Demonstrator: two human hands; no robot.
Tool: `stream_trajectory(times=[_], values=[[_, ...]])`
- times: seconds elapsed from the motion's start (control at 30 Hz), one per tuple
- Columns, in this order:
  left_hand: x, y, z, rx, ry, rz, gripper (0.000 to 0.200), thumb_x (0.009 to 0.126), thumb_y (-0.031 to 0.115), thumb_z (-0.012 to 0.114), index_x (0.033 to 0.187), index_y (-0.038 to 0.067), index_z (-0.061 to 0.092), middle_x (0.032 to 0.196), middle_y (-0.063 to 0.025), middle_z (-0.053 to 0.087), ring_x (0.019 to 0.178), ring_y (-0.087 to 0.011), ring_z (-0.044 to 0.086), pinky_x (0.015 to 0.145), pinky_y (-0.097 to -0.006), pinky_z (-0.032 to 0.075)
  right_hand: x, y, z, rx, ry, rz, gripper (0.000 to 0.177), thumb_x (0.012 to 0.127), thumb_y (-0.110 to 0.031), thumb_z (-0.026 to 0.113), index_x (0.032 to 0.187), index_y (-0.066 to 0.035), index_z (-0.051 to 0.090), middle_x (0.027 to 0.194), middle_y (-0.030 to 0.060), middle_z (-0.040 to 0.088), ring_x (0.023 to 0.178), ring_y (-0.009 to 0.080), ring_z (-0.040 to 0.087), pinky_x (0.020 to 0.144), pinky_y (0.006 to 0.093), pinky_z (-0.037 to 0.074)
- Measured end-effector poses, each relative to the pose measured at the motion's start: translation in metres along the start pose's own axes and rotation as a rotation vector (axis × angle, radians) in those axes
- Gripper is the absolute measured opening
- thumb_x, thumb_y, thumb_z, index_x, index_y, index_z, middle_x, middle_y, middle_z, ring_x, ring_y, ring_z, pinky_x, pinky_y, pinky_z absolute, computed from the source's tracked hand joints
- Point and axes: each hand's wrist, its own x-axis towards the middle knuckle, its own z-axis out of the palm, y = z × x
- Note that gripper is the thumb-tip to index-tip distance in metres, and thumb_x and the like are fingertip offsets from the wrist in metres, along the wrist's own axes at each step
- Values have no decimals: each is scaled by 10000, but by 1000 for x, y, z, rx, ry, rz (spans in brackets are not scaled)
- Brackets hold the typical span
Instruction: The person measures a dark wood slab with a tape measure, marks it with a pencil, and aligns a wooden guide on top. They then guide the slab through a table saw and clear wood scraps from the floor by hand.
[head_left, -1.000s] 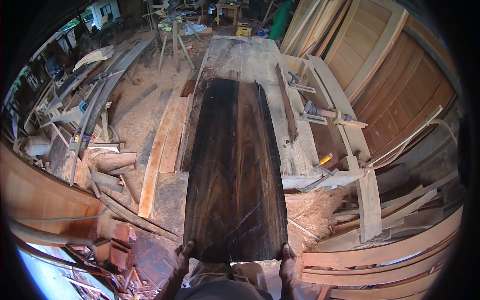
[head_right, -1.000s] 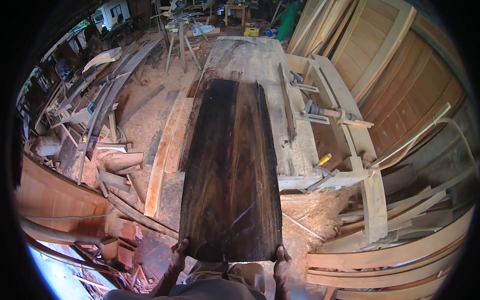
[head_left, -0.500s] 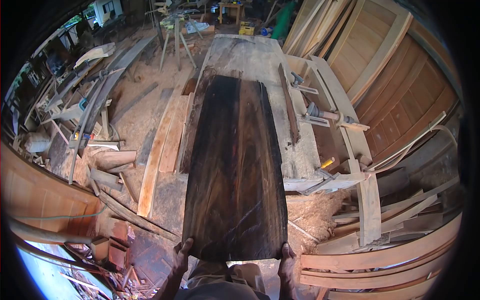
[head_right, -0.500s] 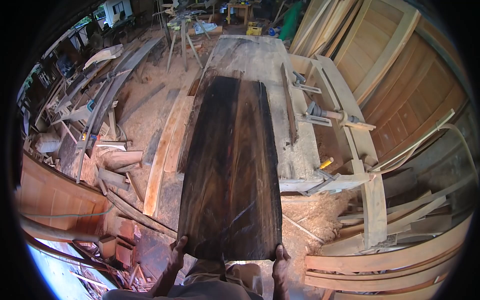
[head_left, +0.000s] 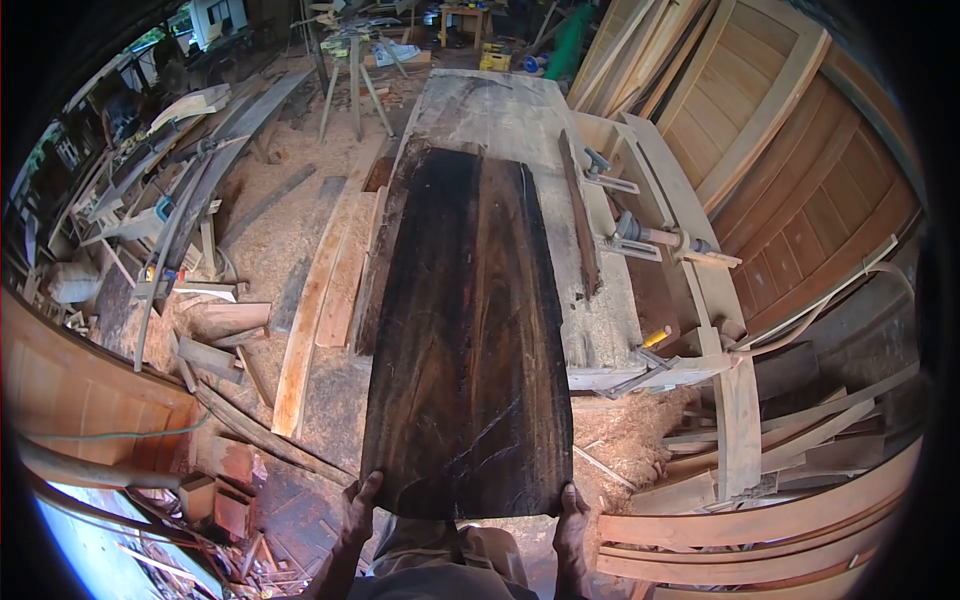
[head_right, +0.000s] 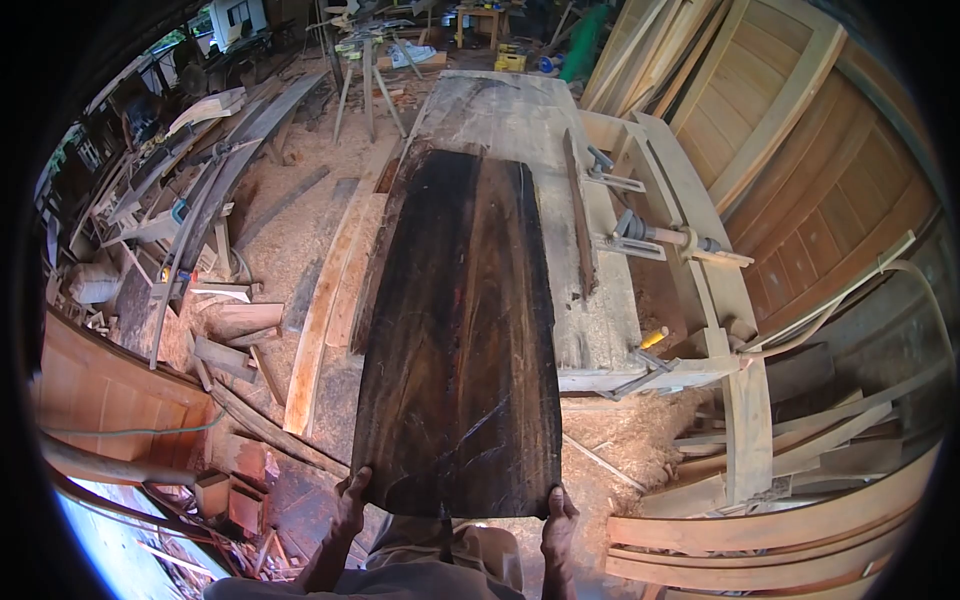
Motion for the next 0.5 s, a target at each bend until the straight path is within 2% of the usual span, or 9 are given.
stream_trajectory(times=[0.07, 0.17, 0.27, 0.33, 0.5], values=[[5, -3, -1, 7, 7, -5, 515, 882, 433, 618, 1005, -66, 652, 863, -68, 653, 822, -125, 554, 741, -292, 438, 1, -2, 3, 12, 8, -3, 356, 983, -375, 501, 855, -54, 587, 729, -44, 484, 678, 67, 404, 611, 250, 327], [15, -11, -10, -2, -46, -51, 505, 888, 383, 640, 1114, -69, 619, 985, -82, 656, 895, -155, 604, 803, -306, 472, 7, -2, 7, 40, 30, -3, 371, 983, -375, 500, 926, -27, 615, 794, -34, 530, 727, 71, 435, 652, 251, 351], [11, 7, 10, -41, 17, 34, 497, 881, 427, 622, 987, -56, 659, 808, -46, 628, 766, -114, 521, 695, -294, 423, 12, 3, 3, 26, 19, 12, 398, 984, -368, 497, 1036, 4, 629, 893, -7, 585, 807, 88, 486, 726, 255, 388], [10, 16, 16, -40, 29, 35, 482, 882, 429, 621, 953, -45, 663, 772, -36, 612, 735, -110, 502, 668, -297, 412, 18, 6, -4, -26, -24, 47, 430, 985, -362, 496, 1115, 29, 622, 969, 20, 616, 869, 107, 521, 785, 261, 411], [20, 15, 10, 42, 16, 34, 463, 884, 437, 616, 860, -24, 653, 718, -27, 587, 690, -111, 479, 631, -301, 401, 24, 1, 7, 31, 9, 17, 429, 988, -346, 490, 1124, 42, 614, 995, 41, 619, 893, 118, 533, 813, 266, 419]])
